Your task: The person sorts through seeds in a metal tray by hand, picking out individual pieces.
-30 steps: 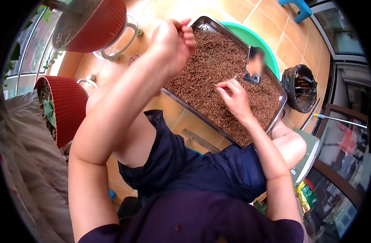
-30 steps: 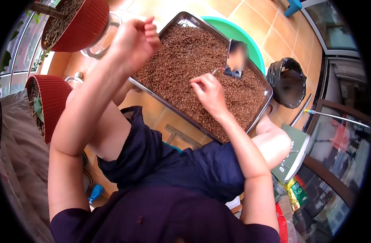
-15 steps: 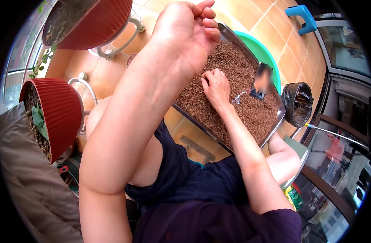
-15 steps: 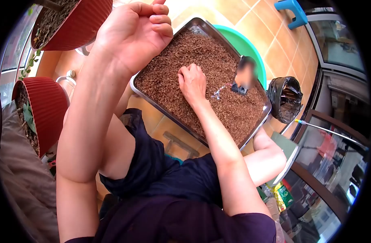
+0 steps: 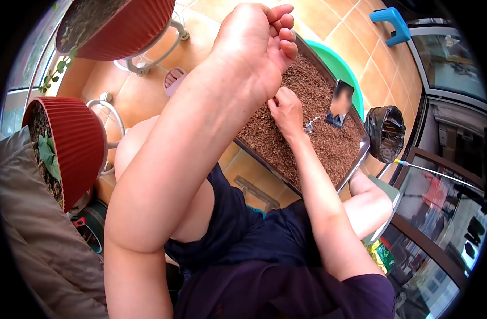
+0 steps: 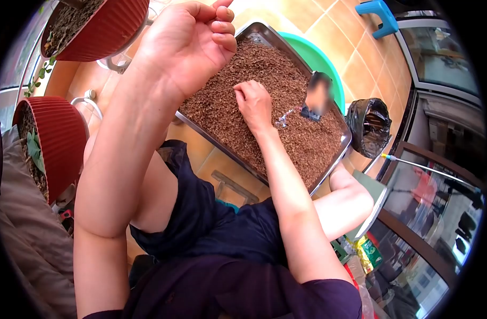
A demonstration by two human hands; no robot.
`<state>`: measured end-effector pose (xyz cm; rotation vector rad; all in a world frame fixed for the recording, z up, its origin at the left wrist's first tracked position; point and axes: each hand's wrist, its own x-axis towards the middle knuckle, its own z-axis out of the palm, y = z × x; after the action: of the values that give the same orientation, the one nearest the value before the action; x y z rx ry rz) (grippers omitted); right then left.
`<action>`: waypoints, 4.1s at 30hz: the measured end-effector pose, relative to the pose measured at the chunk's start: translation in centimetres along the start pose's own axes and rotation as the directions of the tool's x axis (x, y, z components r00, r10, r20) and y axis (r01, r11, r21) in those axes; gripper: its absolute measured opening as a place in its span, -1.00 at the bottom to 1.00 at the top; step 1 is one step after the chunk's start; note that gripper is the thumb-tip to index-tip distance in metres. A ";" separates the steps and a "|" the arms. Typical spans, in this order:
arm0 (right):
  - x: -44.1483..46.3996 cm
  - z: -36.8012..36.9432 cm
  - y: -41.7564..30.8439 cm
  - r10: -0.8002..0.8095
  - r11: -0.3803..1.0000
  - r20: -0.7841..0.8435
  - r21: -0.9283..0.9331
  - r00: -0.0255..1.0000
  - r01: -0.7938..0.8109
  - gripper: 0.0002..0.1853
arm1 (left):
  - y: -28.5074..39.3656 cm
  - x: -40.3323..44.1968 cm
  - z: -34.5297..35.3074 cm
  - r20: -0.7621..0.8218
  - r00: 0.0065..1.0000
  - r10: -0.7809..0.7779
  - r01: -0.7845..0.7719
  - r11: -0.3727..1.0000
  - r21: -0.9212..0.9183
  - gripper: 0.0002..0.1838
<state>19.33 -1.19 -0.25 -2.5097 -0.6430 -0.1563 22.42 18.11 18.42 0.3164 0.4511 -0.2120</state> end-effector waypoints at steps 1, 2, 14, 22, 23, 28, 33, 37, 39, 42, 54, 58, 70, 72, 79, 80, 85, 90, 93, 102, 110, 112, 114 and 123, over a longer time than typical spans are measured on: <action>0.3 0.4 -0.1 -0.056 0.998 -0.033 -0.015 0.998 0.056 -0.95 | 0.2 -0.4 0.2 0.010 1.000 -0.017 0.017 1.000 -0.014 -0.80; 0.8 0.5 0.0 -0.093 0.995 -0.016 -0.032 0.996 0.092 -0.95 | 0.4 -1.0 0.4 0.020 0.999 -0.033 0.033 0.999 -0.028 -0.80; 0.2 -0.8 0.5 0.307 0.918 0.196 0.199 0.931 -0.344 -0.93 | 0.0 -1.1 1.7 -0.043 0.999 0.021 -0.017 0.995 0.094 -0.74; -2.7 -8.3 -2.0 0.581 0.229 0.257 0.859 0.773 -0.457 -0.78 | -3.9 -2.4 1.0 -0.100 0.994 -0.036 0.074 0.910 0.407 -0.75; -2.4 -9.7 -3.1 0.569 0.308 0.184 0.856 0.801 -0.415 -0.78 | -4.5 -2.7 0.9 -0.107 0.993 -0.050 0.094 0.880 0.466 -0.75; 0.7 -15.6 -8.8 0.341 0.762 -0.146 0.622 0.929 -0.182 -0.90 | -7.6 -3.7 0.2 -0.057 0.988 -0.146 0.153 0.823 0.546 -0.74; 2.7 -16.9 -9.9 -0.101 0.994 -0.207 -0.070 0.973 0.088 -0.93 | -8.1 -4.7 0.5 0.001 0.990 -0.141 0.125 0.883 0.453 -0.68; 3.0 -17.5 -10.0 -0.103 0.992 -0.180 -0.092 0.978 0.088 -0.93 | -8.3 -4.4 -0.1 0.053 0.993 -0.107 0.076 0.908 0.412 -0.67; 3.1 -17.7 -10.1 -0.087 0.994 -0.188 -0.082 0.978 0.072 -0.92 | -8.3 -4.3 -0.2 0.067 0.993 -0.093 0.059 0.913 0.403 -0.69; 3.2 -17.9 -10.2 -0.053 0.997 -0.185 -0.064 0.981 0.042 -0.92 | -8.4 -4.3 -0.2 0.056 0.996 -0.066 0.036 0.904 0.427 -0.73; 3.1 -19.0 -11.0 0.012 0.995 -0.148 -0.096 0.989 -0.026 -0.86 | -6.9 -3.5 -1.4 0.111 0.991 -0.070 0.006 0.870 0.493 -0.72; 2.8 -18.8 -11.2 0.008 0.999 -0.170 -0.052 0.985 -0.017 -0.86 | -6.2 -3.7 -1.6 0.137 0.986 -0.093 0.014 0.871 0.490 -0.73; 1.8 -18.5 -11.4 0.289 0.933 -0.083 0.249 0.954 -0.261 -0.83 | -6.2 -4.7 -1.3 0.125 0.990 -0.067 -0.041 0.708 0.705 -0.73; 1.2 -18.3 -11.0 0.339 0.899 -0.072 0.318 0.938 -0.301 -0.82 | -6.5 -4.6 -1.3 0.100 0.991 -0.090 -0.005 0.720 0.694 -0.73; -3.2 -18.8 -9.7 0.506 0.320 0.179 0.870 0.844 -0.376 -0.76 | -6.0 -5.0 -0.6 0.147 0.979 -0.143 0.050 0.861 0.506 -0.69; -4.0 -18.8 -9.4 0.511 0.216 0.220 0.903 0.831 -0.372 -0.78 | -6.2 -5.2 -0.6 0.145 0.977 -0.159 0.066 0.864 0.499 -0.68; -6.6 -18.9 -7.5 0.421 -0.216 0.394 0.918 0.817 -0.332 -0.80 | -7.7 -6.0 -0.3 0.095 0.962 -0.256 0.180 0.856 0.484 -0.68; -9.0 -19.4 -6.1 0.412 -0.297 0.394 0.911 0.821 -0.288 -0.86 | -9.6 -6.5 -0.1 -0.010 0.950 -0.313 0.276 0.820 0.501 -0.67; -11.8 -20.3 -4.2 0.462 -0.131 0.425 0.901 0.778 -0.414 -0.89 | -11.0 -6.1 -1.2 -0.043 0.921 -0.388 0.360 0.802 0.476 -0.73; -20.3 -23.4 7.6 0.567 0.643 0.411 0.321 0.714 -0.696 -0.86 | -14.9 -5.3 -2.0 -0.086 0.851 -0.518 0.504 0.761 0.407 -0.74; -18.9 -21.5 14.9 0.592 0.792 0.286 -0.378 0.753 -0.480 -0.73 | -17.1 -3.9 -2.2 -0.175 0.831 -0.528 0.552 0.744 0.376 -0.76; -19.0 -20.2 15.6 0.622 0.766 0.286 -0.415 0.729 -0.491 -0.67 | -17.4 -3.7 -2.2 -0.206 0.826 -0.524 0.561 0.731 0.388 -0.77; -19.1 -18.9 15.7 0.653 0.743 0.324 -0.451 0.684 -0.495 -0.62 | -17.6 -3.4 -2.4 -0.225 0.827 -0.515 0.560 0.720 0.411 -0.77; -17.1 -16.9 8.4 0.524 0.819 0.576 -0.139 0.627 -0.557 -0.57 | -20.0 -3.1 -3.0 -0.363 0.771 -0.523 0.634 0.587 0.503 -0.75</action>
<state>8.69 -23.46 6.07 -2.5627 -0.0593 0.9003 13.14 0.99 12.26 0.8267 0.6553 -1.0103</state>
